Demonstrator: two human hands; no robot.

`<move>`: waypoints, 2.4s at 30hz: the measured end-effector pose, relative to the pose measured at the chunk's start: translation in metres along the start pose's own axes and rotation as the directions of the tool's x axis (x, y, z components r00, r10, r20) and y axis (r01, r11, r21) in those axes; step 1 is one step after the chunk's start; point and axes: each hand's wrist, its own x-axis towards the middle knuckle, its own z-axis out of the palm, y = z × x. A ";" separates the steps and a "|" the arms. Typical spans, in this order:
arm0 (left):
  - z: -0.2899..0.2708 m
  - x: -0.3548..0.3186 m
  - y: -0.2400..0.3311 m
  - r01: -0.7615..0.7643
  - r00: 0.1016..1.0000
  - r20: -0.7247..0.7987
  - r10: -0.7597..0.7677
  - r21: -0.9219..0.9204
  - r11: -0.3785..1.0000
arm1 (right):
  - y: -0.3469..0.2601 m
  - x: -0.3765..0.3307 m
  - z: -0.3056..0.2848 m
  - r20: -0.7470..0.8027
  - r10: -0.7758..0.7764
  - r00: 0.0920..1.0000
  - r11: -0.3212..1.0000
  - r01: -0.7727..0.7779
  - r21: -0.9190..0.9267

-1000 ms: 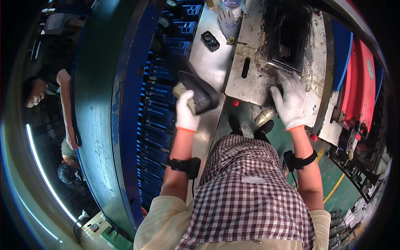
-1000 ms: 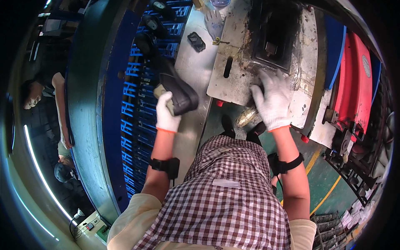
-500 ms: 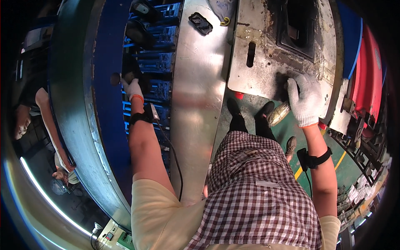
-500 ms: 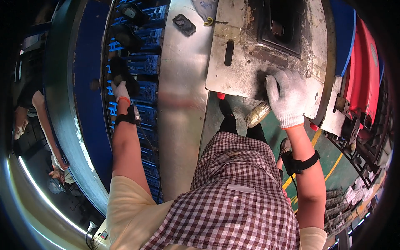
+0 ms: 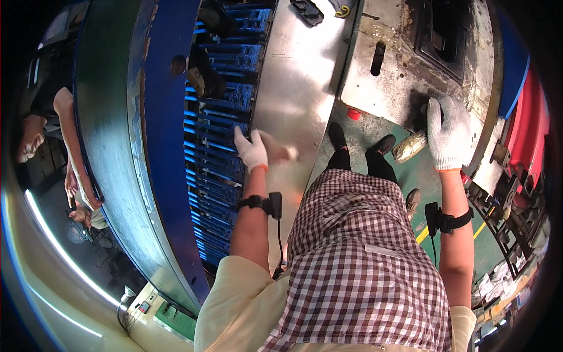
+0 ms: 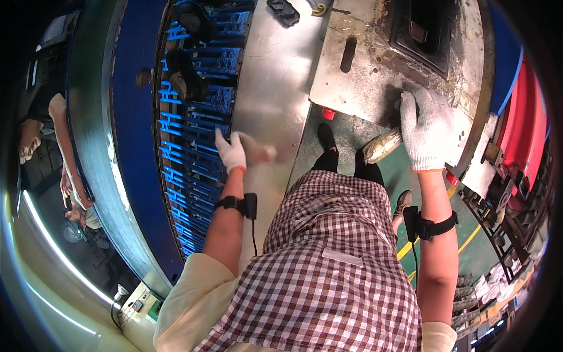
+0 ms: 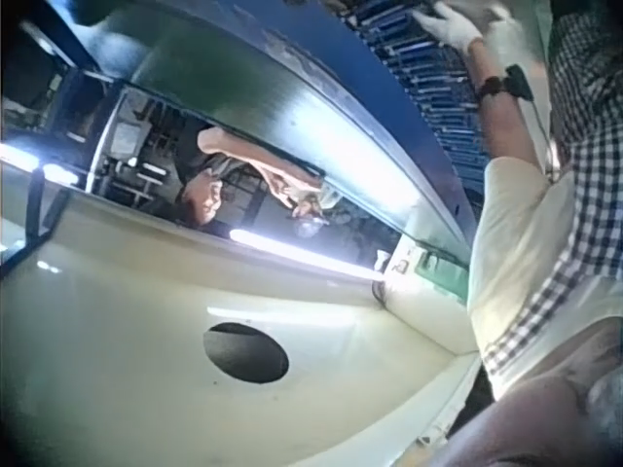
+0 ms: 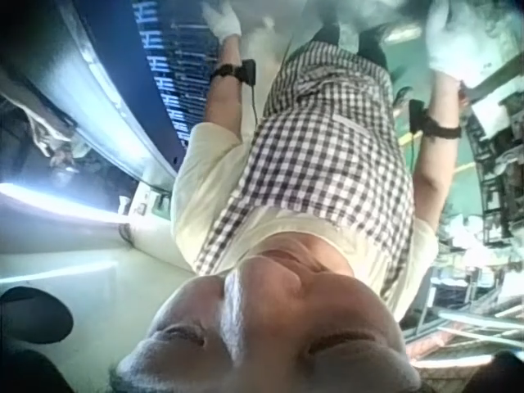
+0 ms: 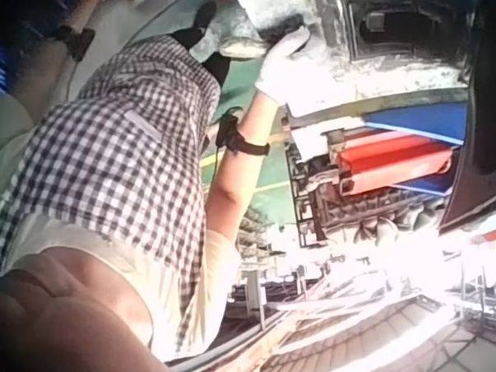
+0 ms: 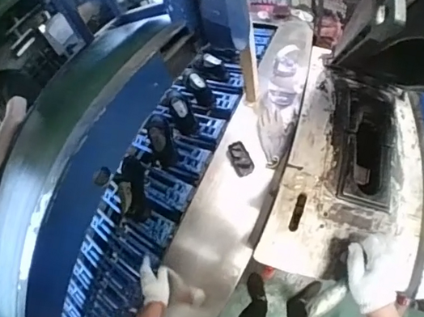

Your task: Operating a shoe lasting machine to shape footwear components during manufacturing.

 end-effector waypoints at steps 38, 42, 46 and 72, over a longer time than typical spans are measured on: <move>-0.010 -0.024 -0.006 -0.002 0.997 0.077 -0.020 0.277 0.961 | -0.004 -0.002 -0.005 -0.042 0.022 0.999 0.999 -0.024 -0.043; -0.017 -0.023 -0.005 0.103 0.987 0.099 -0.123 0.186 0.977 | -0.009 0.000 -0.011 0.021 0.086 0.996 0.994 -0.085 -0.063; -0.021 -0.024 -0.013 0.180 0.980 0.064 -0.187 0.098 0.979 | -0.009 -0.001 -0.010 0.033 0.085 0.996 0.991 -0.082 -0.103; -0.041 -0.064 -0.056 0.450 0.887 -0.100 -0.452 0.412 0.792 | -0.002 -0.003 -0.001 -0.015 0.068 0.998 0.996 -0.069 -0.056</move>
